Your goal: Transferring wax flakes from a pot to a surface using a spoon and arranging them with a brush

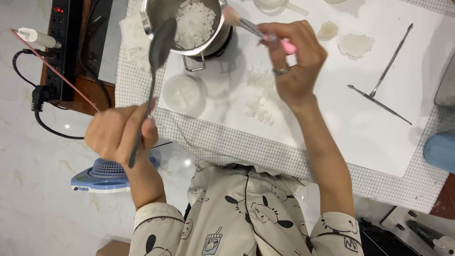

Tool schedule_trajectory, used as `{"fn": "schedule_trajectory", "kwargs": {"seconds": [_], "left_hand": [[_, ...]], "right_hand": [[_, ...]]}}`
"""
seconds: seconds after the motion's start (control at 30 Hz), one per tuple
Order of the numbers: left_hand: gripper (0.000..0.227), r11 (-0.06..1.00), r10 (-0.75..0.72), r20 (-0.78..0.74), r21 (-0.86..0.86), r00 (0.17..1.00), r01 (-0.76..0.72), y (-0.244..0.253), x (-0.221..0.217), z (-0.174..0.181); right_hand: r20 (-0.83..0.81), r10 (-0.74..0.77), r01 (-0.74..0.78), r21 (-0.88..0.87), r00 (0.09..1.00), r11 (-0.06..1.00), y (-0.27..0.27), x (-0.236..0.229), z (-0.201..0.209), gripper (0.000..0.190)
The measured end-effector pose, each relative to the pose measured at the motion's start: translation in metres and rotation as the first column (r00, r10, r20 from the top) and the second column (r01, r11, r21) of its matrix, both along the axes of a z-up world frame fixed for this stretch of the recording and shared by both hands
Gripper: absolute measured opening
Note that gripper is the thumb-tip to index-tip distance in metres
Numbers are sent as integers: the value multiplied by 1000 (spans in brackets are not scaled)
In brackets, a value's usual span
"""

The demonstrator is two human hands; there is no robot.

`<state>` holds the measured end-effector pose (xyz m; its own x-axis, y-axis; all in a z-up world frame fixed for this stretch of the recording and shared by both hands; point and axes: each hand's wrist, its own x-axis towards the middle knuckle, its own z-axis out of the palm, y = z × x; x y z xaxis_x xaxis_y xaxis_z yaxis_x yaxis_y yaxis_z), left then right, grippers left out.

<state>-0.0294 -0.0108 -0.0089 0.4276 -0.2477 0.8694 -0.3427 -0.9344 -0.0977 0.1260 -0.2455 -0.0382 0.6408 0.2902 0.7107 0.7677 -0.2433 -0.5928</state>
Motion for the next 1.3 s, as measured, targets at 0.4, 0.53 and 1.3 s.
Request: {"fn": "schedule_trajectory", "kwargs": {"seconds": [0.4, 0.53, 1.3], "left_hand": [[17, 936, -117, -385, -352, 915, -28, -95, -9, -80], [16, 894, -81, -434, -429, 897, -126, -100, -10, -105], [26, 870, -74, -410, -472, 909, -142, -85, -15, -116]], "right_hand": [[-332, 114, -260, -437, 936, 861, -60, -8, -46, 12], [-325, 136, -249, -339, 936, 907, -81, -12, -38, 17], [-253, 213, -297, -362, 944, 884, -61, -21, -59, 15]]}}
